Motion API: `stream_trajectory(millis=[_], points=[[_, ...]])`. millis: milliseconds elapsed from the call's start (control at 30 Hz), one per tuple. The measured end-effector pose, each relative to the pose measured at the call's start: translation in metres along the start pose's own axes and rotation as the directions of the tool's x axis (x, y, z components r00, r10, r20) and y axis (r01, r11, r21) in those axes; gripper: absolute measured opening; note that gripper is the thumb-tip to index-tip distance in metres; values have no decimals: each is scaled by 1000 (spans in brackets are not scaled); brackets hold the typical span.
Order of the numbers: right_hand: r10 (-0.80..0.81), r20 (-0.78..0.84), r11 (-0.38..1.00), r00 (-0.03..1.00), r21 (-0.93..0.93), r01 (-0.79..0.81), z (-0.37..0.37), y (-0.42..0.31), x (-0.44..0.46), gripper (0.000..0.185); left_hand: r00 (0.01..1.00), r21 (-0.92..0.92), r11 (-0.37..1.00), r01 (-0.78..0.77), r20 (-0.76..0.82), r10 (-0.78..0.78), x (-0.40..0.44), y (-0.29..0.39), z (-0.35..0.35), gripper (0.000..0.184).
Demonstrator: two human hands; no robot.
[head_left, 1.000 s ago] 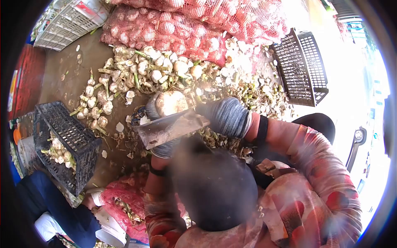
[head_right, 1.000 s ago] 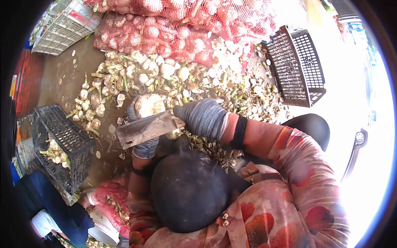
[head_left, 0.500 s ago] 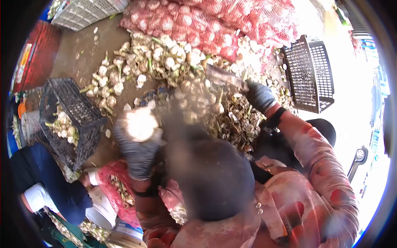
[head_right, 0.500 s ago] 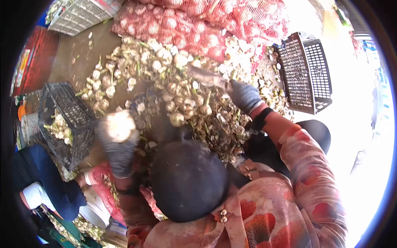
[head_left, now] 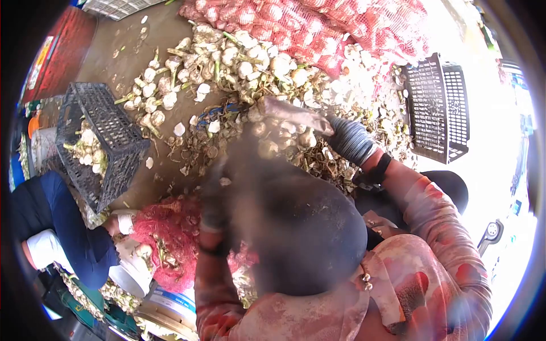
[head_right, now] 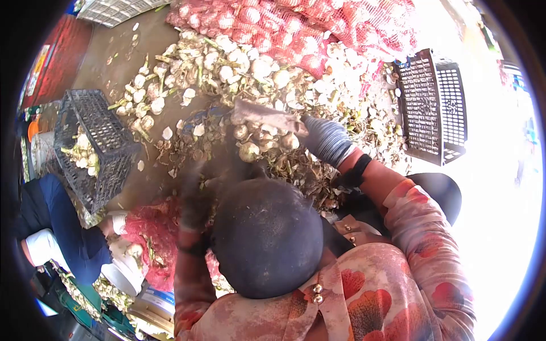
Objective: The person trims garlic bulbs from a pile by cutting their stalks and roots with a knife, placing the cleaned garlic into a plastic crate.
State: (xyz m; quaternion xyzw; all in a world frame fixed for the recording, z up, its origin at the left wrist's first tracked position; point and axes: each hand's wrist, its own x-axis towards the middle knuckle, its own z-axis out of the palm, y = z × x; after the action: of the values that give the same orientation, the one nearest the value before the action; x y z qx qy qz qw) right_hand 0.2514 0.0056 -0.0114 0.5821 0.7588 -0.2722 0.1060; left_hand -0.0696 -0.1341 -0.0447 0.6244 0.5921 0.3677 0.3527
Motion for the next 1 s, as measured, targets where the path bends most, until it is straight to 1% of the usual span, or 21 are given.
stream_trajectory(millis=[33, 100, 233, 267, 333, 400, 433, 467, 500, 533, 600, 633, 667, 700, 733, 800, 833, 867, 933, 967, 1000], points=[[-72, -5, 997, 997, 14, 73, 7, 5, -2, 37, 994, -52, 998, -30, 100, 35, 19, -10, 30, 44], [-135, 34, 991, 990, 14, 135, 7, 4, -14, 30, 975, 28, 998, 63, 210, -68, 47, -23, 72, 42], [-243, 108, 969, 964, 65, 237, 8, 2, -23, 28, 918, 76, 965, 250, 299, -261, 69, -33, 97, 38], [-303, 87, 949, 949, 120, 292, 4, -8, -23, 28, 908, 31, 957, 290, 308, -285, 70, -34, 95, 38], [-252, 117, 962, 961, 141, 235, 4, -30, -13, 23, 883, -104, 917, 386, 329, -334, 70, -27, 86, 36], [-407, 102, 899, 908, 223, 378, 11, -41, 10, 21, 836, -254, 821, 512, 370, -406, 70, -15, 71, 34], [-300, 303, 950, 904, 7, 313, 13, -43, 24, 20, 804, -325, 751, 575, 396, -444, 69, -8, 62, 34], [-328, 292, 937, 899, -23, 349, 15, -31, 35, 21, 752, -386, 652, 652, 441, -491, 69, -1, 53, 33], [-267, 283, 961, 921, 0, 278, 19, -14, 38, 21, 744, -411, 624, 664, 443, -500, 69, 2, 44, 32], [-213, 268, 976, 940, 12, 217, 17, 1, 44, 22, 754, -418, 630, 655, 428, -499, 68, 4, 37, 32], [-85, 457, 966, 885, -179, 186, -3, 5, 46, 26, 814, -360, 740, 568, 381, -439, 81, 9, 30, 31], [-210, 244, 977, 947, 96, 192, -2, -1, 43, 35, 847, -281, 822, 495, 366, -385, 82, 14, 30, 31], [-234, 2, 903, 972, 370, 217, 4, -14, 31, 44, 859, -163, 893, 420, 389, -333, 85, 20, 30, 35], [-198, 11, 929, 980, 322, 184, -12, -52, 34, 49, 867, -48, 944, 327, 411, -280, 88, 27, 30, 38], [-283, 125, 918, 951, 321, 231, -24, -74, 43, 49, 872, -49, 947, 317, 408, -271, 97, 39, 31, 38], [-234, 150, 909, 961, 383, 161, -46, -100, 43, 47, 953, -515, 816, 263, 270, -137, 104, 63, 32, 57], [-251, 37, 853, 967, 481, 203, -33, -93, 46, 39, 955, -511, 820, 256, 263, -135, 100, 58, 27, 57], [-259, -73, 785, 963, 565, 254, -26, -88, 48, 31, 967, -607, 757, 242, 219, -133, 92, 51, 23, 66], [-333, -18, 862, 943, 399, 312, -20, -79, 52, 22, 978, -699, 684, 209, 160, -135, 92, 40, 19, 75], [-257, 81, 772, 963, 616, 154, -15, -79, 47, 22, 995, -486, 872, 58, 100, -11, 98, 36, 20, 66], [-196, 199, 625, 960, 780, -34, -6, -78, 41, 22, 993, -489, 870, 68, 118, -12, 103, 33, 23, 63]])
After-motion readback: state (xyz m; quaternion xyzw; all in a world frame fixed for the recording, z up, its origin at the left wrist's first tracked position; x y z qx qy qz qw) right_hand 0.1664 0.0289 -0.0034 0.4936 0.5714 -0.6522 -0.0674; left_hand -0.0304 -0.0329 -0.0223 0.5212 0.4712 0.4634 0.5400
